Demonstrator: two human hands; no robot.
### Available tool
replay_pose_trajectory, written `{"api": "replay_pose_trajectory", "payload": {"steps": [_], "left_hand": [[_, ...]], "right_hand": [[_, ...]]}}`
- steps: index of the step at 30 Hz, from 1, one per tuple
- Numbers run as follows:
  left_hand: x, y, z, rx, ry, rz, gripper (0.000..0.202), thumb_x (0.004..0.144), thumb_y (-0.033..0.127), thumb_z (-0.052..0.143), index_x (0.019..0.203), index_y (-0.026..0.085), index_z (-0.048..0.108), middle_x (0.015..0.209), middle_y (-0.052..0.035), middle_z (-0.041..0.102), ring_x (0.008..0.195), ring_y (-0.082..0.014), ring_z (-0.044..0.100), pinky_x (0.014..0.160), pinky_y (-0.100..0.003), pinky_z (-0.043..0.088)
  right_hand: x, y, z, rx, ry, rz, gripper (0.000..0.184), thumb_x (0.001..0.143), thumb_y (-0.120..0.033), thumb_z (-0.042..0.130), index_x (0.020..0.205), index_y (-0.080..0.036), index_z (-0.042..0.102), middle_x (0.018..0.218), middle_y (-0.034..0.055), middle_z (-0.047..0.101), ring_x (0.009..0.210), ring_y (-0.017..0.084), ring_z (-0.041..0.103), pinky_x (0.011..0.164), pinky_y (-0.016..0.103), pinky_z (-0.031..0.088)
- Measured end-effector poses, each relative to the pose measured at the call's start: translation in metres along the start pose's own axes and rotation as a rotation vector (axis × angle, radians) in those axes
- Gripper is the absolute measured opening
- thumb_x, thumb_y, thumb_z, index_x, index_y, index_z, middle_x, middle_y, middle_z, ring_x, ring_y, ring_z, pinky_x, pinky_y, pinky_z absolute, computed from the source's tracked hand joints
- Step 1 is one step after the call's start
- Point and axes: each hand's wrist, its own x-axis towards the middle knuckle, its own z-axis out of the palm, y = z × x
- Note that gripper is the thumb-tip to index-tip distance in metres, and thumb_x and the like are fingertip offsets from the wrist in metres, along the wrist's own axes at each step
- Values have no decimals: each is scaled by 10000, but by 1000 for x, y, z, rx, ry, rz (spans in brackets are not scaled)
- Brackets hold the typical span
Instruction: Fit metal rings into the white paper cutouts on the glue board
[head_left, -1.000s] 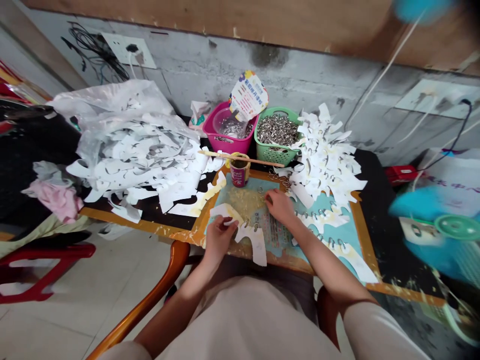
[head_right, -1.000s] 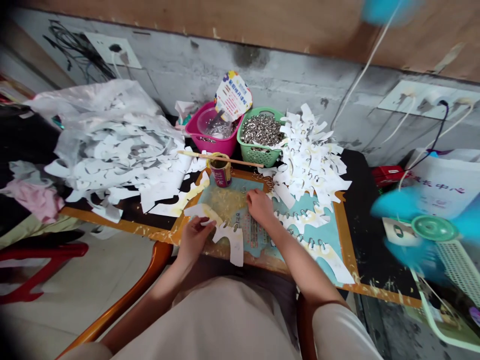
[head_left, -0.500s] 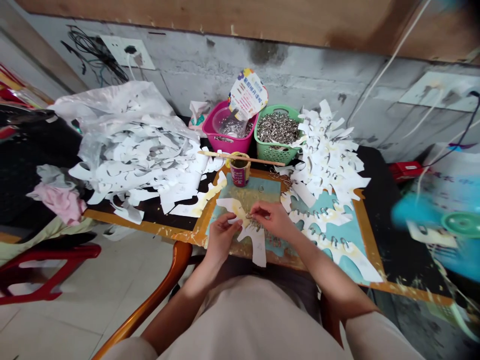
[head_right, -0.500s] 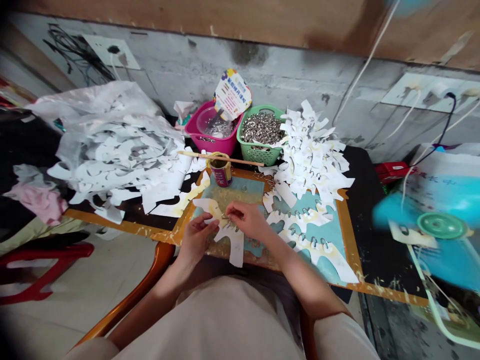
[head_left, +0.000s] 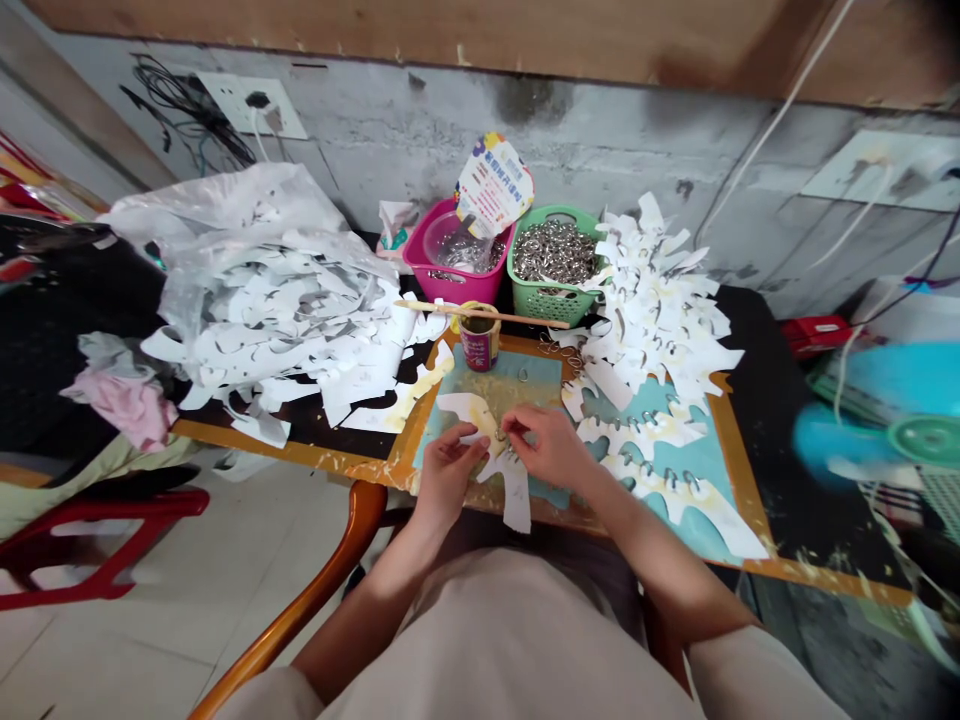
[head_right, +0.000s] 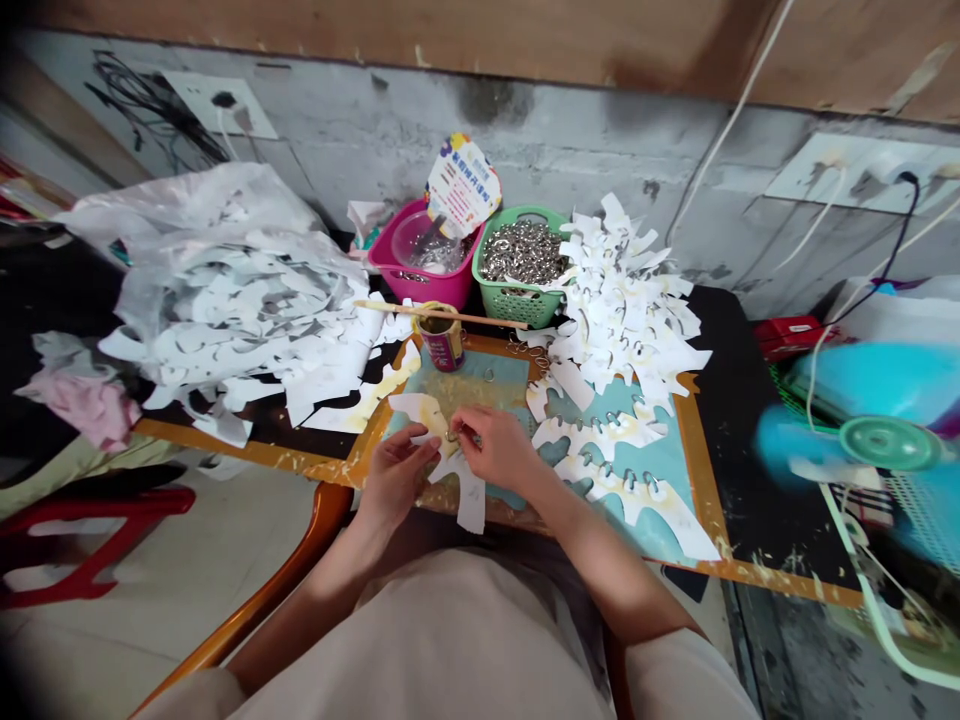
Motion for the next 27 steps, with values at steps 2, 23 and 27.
{"api": "replay_pose_trajectory", "payload": {"steps": [2, 23, 27], "left_hand": [[-1, 0, 0, 4, 0, 12, 439, 533, 347, 897, 840, 152, 650, 559, 48, 636, 504, -97, 609, 521, -185, 437], [-16, -2, 22, -32, -294, 166, 273, 757, 325, 801, 950, 185, 668, 836, -10, 698, 695, -91, 615, 650, -195, 481], [-29, 3, 41, -172, -563, 125, 428, 736, 422, 811, 1073, 236, 624, 1049, -56, 706, 883, -183, 677, 768, -321, 557]], "right_hand": [[-2, 1, 3, 39, 45, 32, 124, 832, -127, 553, 908, -214, 596, 816, 7, 677, 739, 152, 642, 695, 248, 474], [-25, 0, -11, 624, 175, 345, 131, 752, -321, 750, 807, -206, 719, 900, 55, 752, 807, 200, 711, 750, 333, 598], [-52, -18, -66, 485, 212, 332, 106, 791, -280, 718, 767, -200, 652, 822, 26, 686, 699, 141, 635, 654, 258, 540]]}}
